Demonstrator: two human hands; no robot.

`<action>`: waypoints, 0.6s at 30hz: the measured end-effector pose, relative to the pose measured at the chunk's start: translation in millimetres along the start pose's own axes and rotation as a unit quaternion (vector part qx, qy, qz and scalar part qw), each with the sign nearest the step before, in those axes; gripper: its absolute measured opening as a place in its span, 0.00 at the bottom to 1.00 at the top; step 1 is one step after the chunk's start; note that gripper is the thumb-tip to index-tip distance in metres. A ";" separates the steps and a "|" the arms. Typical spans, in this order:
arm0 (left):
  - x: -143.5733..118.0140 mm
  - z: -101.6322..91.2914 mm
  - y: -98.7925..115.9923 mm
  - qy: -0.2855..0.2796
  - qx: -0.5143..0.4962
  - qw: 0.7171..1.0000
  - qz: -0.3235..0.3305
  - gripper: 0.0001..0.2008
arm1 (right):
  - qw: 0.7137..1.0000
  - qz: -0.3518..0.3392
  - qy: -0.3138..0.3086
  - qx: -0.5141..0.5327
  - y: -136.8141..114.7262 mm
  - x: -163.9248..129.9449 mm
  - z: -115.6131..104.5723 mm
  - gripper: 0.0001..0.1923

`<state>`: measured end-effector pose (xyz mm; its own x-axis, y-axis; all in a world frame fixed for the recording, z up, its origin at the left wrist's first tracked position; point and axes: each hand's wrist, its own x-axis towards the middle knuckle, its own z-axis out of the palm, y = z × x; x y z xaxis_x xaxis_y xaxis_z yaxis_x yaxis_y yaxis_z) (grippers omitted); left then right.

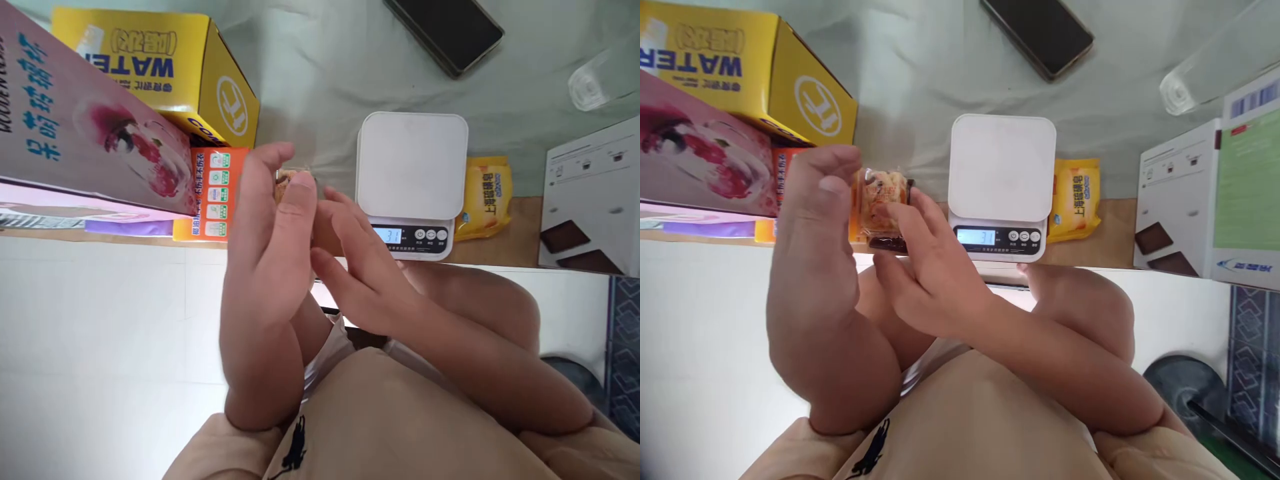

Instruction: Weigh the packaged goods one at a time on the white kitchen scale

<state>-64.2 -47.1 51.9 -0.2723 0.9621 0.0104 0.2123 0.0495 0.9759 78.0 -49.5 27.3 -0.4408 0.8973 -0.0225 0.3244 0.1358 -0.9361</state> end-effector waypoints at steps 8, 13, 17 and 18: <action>-5.2 2.1 3.9 -0.029 -0.061 0.997 -0.043 0.18 | 0.999 0.022 0.020 0.017 -3.0 18.2 9.6 0.21; 1.7 4.9 14.5 -0.096 -0.170 0.980 -0.032 0.15 | 0.998 -0.005 0.057 0.016 -9.9 0.7 -19.3 0.23; 17.0 6.4 -4.8 -0.254 -0.212 0.943 0.026 0.23 | 0.995 0.033 0.087 0.023 -7.0 -23.0 -46.1 0.23; 19.2 9.6 -8.6 -0.280 -0.224 0.933 0.030 0.24 | 0.995 0.035 0.093 0.025 -4.0 -28.4 -50.5 0.23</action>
<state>-62.3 -26.5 41.6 0.2875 0.9549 0.0748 -0.2362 -0.0050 0.9717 131.4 -54.3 49.4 -0.2551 0.9665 -0.0276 0.3047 0.0532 -0.9510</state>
